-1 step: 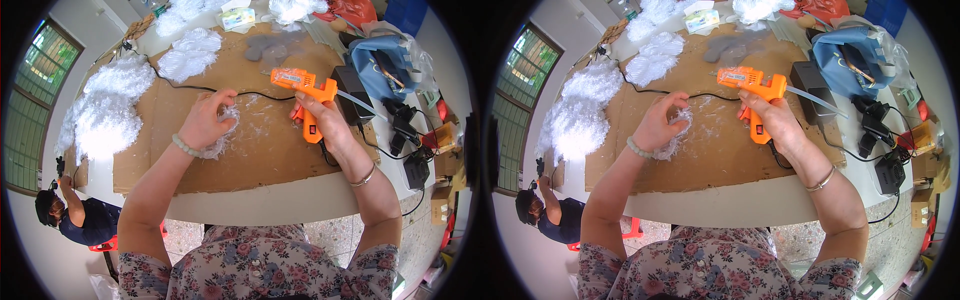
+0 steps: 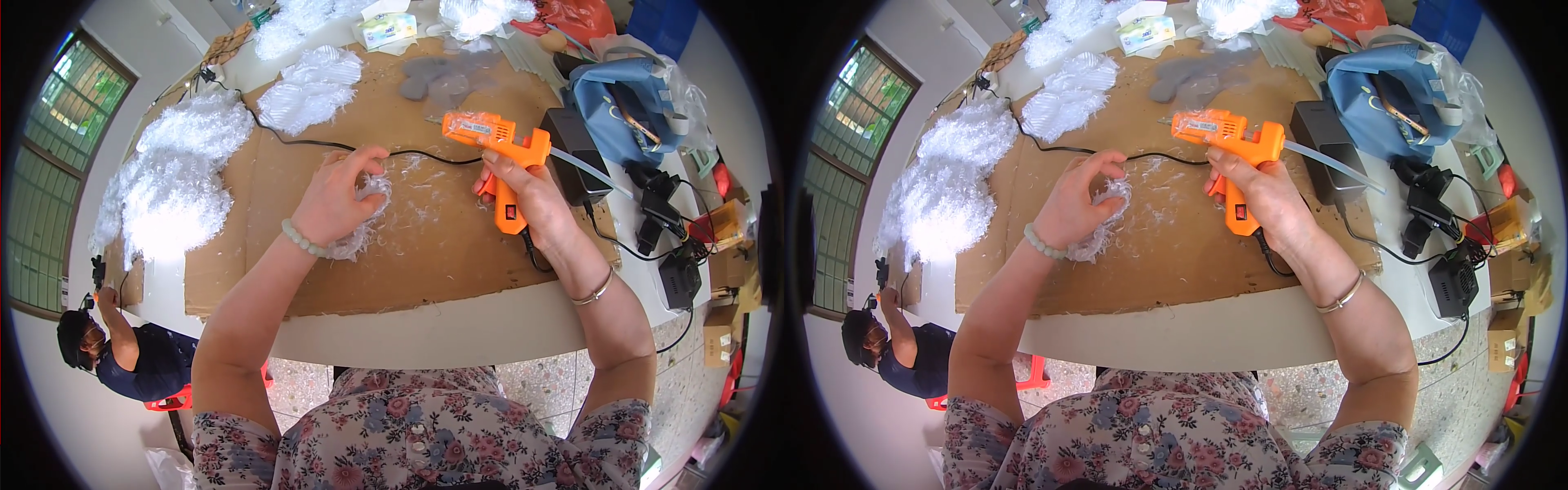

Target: Using a hot glue gun to attach white cotton stuffing to a flat cloud-shaped base.

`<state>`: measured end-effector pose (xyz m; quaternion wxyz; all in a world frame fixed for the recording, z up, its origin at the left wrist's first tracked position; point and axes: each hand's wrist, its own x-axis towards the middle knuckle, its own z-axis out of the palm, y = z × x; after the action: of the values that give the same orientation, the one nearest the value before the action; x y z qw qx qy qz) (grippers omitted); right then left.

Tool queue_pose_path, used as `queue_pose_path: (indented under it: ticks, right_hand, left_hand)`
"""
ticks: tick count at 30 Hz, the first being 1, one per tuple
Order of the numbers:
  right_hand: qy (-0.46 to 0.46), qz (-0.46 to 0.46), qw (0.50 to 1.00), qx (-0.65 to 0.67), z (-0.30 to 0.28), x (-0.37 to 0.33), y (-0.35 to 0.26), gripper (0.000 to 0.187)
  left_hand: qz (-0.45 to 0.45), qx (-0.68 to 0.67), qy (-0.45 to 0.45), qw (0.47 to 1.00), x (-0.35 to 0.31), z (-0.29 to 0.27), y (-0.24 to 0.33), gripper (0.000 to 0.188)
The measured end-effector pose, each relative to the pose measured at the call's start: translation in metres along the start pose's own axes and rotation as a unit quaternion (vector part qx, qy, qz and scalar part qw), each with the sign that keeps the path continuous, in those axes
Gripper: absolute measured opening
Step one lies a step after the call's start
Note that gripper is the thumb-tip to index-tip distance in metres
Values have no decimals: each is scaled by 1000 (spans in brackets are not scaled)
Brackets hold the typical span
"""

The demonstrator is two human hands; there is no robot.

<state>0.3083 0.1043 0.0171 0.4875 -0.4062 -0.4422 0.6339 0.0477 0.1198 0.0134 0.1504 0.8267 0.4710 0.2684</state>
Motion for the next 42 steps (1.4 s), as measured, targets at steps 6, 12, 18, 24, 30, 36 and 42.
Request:
queue_pose_path:
  ticks: [6, 12, 18, 24, 30, 36, 42]
  right_hand:
    - [-7, -1, 1000, -5, -1, 1, 2, 28]
    - [-9, -13, 999, -42, 6, -3, 1, 24]
    - [-78, 16, 971, -223, 20, -2, 1, 23]
    - [-86, 2, 944, -318, 34, -1, 5, 24]
    - [-102, -9, 891, -442, 47, -6, -3, 25]
    - [-109, -42, 909, -401, 51, -6, -4, 24]
    - [-93, -2, 893, -440, 54, 8, -1, 21]
  left_hand:
    - [111, 99, 59, 987, -4, 6, -3, 46]
    - [110, 151, 76, 980, -14, 5, -1, 42]
    - [55, 4, 109, 993, -27, 0, -3, 26]
    - [40, -62, 99, 992, -36, -3, -12, 23]
    - [28, -78, 92, 992, -40, -3, -20, 24]
    - [34, -92, 114, 989, -43, -2, -23, 30]
    - [29, -43, 88, 995, -46, -7, -17, 32]
